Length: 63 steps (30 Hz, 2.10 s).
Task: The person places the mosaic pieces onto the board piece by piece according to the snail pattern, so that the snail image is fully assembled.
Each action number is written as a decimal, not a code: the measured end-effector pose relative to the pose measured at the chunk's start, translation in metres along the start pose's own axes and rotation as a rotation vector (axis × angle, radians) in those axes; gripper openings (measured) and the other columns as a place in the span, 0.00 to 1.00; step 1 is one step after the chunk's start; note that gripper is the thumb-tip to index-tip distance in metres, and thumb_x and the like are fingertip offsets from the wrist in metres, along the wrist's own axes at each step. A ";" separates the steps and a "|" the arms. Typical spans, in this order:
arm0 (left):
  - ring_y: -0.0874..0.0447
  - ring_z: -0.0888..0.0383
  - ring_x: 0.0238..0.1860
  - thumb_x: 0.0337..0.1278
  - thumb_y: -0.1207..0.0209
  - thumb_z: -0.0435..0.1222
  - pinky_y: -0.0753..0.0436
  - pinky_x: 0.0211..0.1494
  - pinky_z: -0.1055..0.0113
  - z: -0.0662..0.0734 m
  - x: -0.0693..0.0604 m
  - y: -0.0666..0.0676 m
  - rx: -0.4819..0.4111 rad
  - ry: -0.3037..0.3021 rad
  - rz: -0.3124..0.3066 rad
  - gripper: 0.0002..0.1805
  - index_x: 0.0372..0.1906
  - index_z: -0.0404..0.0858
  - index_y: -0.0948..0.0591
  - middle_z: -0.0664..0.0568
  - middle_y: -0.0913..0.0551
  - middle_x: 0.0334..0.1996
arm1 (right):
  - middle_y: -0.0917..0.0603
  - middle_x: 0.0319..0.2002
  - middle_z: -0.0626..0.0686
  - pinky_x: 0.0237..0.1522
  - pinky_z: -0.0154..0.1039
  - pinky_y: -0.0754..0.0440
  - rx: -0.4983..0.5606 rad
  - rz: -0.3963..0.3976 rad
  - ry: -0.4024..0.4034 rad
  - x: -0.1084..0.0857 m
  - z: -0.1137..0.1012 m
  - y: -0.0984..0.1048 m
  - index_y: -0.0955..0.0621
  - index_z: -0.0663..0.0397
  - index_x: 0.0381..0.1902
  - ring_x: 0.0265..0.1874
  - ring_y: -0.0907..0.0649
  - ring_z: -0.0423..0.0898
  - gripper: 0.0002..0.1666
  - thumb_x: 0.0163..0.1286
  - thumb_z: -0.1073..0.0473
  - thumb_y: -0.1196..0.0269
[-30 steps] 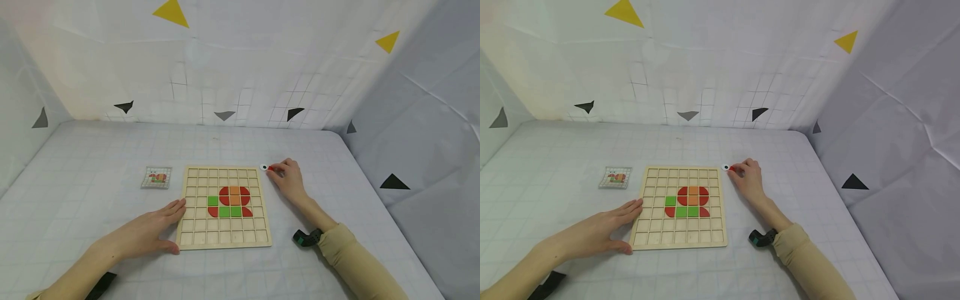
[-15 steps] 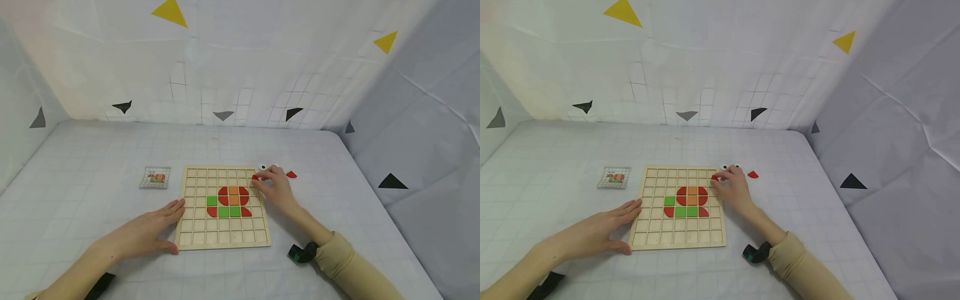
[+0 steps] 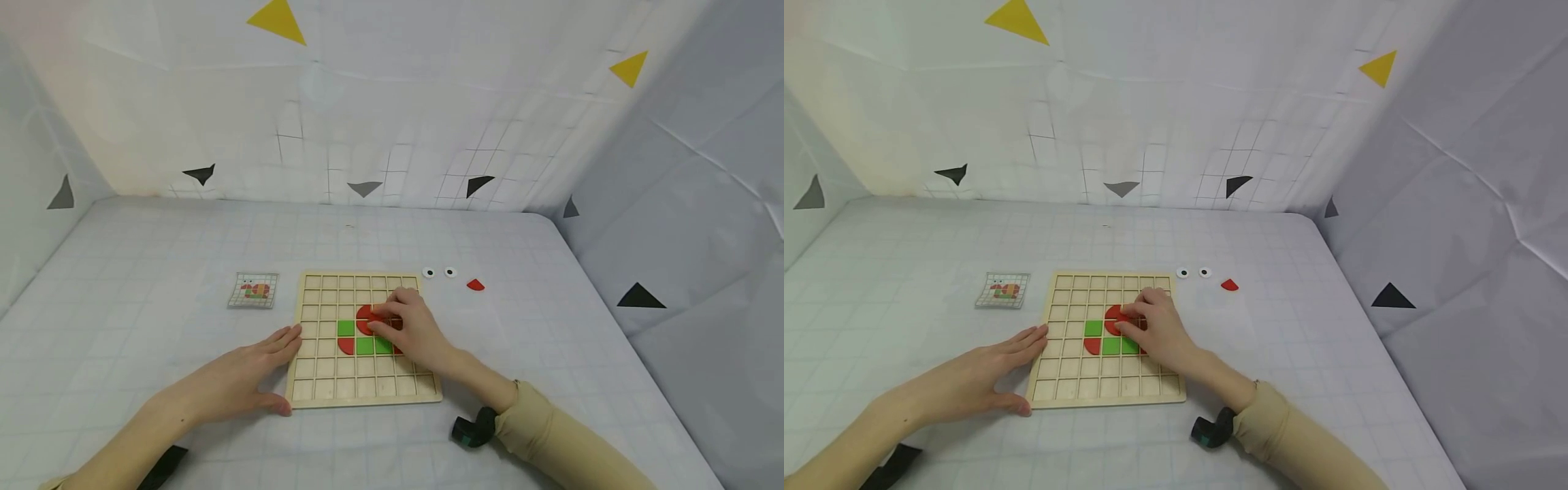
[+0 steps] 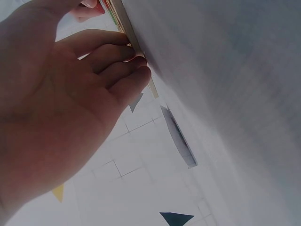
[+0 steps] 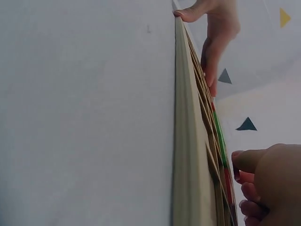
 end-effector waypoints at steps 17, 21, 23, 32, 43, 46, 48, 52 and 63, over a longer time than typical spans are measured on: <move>0.47 0.42 0.78 0.46 0.32 0.62 0.34 0.72 0.43 -0.001 -0.001 -0.001 -0.016 0.001 -0.004 0.57 0.76 0.33 0.39 0.43 0.45 0.79 | 0.25 0.32 0.46 0.41 0.38 0.32 -0.094 0.017 0.061 0.023 -0.019 -0.023 0.11 0.53 0.40 0.35 0.32 0.43 0.11 0.64 0.55 0.28; 0.47 0.42 0.78 0.46 0.33 0.62 0.33 0.72 0.43 0.000 -0.001 0.000 -0.014 0.000 -0.004 0.57 0.76 0.34 0.38 0.43 0.45 0.79 | 0.24 0.33 0.47 0.41 0.38 0.31 -0.088 0.030 0.053 0.029 -0.022 -0.026 0.11 0.54 0.41 0.34 0.31 0.43 0.10 0.64 0.55 0.29; 0.47 0.42 0.78 0.46 0.33 0.62 0.33 0.72 0.43 0.000 -0.001 0.000 -0.013 0.000 -0.004 0.57 0.76 0.34 0.39 0.43 0.45 0.79 | 0.24 0.33 0.47 0.41 0.38 0.31 -0.091 0.030 0.043 0.031 -0.022 -0.028 0.11 0.53 0.41 0.35 0.30 0.43 0.10 0.65 0.55 0.29; 0.47 0.42 0.78 0.47 0.33 0.61 0.34 0.72 0.43 0.000 -0.001 0.000 -0.013 0.005 -0.007 0.57 0.76 0.34 0.39 0.44 0.46 0.79 | 0.23 0.35 0.47 0.43 0.38 0.30 -0.104 0.008 -0.012 0.034 -0.023 -0.033 0.12 0.51 0.44 0.36 0.30 0.43 0.12 0.67 0.53 0.31; 0.47 0.42 0.78 0.47 0.33 0.61 0.34 0.72 0.43 0.000 0.000 0.000 -0.011 0.001 -0.002 0.57 0.76 0.33 0.38 0.43 0.45 0.79 | 0.23 0.34 0.45 0.42 0.38 0.33 -0.098 0.010 -0.011 0.032 -0.023 -0.034 0.11 0.51 0.43 0.35 0.31 0.42 0.10 0.67 0.54 0.31; 0.46 0.42 0.78 0.47 0.33 0.61 0.34 0.72 0.43 0.000 0.000 0.000 -0.003 -0.004 0.002 0.57 0.76 0.33 0.38 0.43 0.45 0.79 | 0.22 0.35 0.46 0.43 0.39 0.32 -0.073 0.020 -0.011 0.031 -0.023 -0.032 0.11 0.52 0.44 0.35 0.30 0.43 0.11 0.67 0.55 0.31; 0.46 0.42 0.78 0.47 0.32 0.61 0.34 0.72 0.44 0.000 0.000 0.000 0.001 -0.006 0.004 0.56 0.76 0.32 0.38 0.43 0.45 0.79 | 0.22 0.35 0.47 0.43 0.40 0.32 -0.050 0.031 -0.002 0.029 -0.022 -0.030 0.11 0.54 0.43 0.35 0.30 0.43 0.11 0.67 0.55 0.31; 0.46 0.42 0.78 0.47 0.32 0.60 0.33 0.72 0.44 0.001 -0.001 0.000 -0.002 -0.016 0.008 0.56 0.75 0.32 0.38 0.42 0.45 0.78 | 0.22 0.34 0.47 0.44 0.40 0.32 -0.038 0.057 0.005 0.022 -0.017 -0.022 0.11 0.53 0.43 0.35 0.30 0.42 0.11 0.66 0.55 0.30; 0.47 0.42 0.78 0.47 0.32 0.60 0.33 0.72 0.44 0.001 0.000 0.000 -0.006 -0.018 0.011 0.57 0.76 0.33 0.39 0.43 0.46 0.79 | 0.22 0.35 0.47 0.46 0.42 0.30 -0.069 0.168 -0.193 -0.013 0.047 0.032 0.12 0.55 0.44 0.40 0.28 0.46 0.11 0.66 0.56 0.31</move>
Point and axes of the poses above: each hand's wrist, its own x-axis towards the middle knuckle, its own y-axis out of the back of the hand, z = x × y, the point moved 7 cm from there along x, towards the middle knuckle
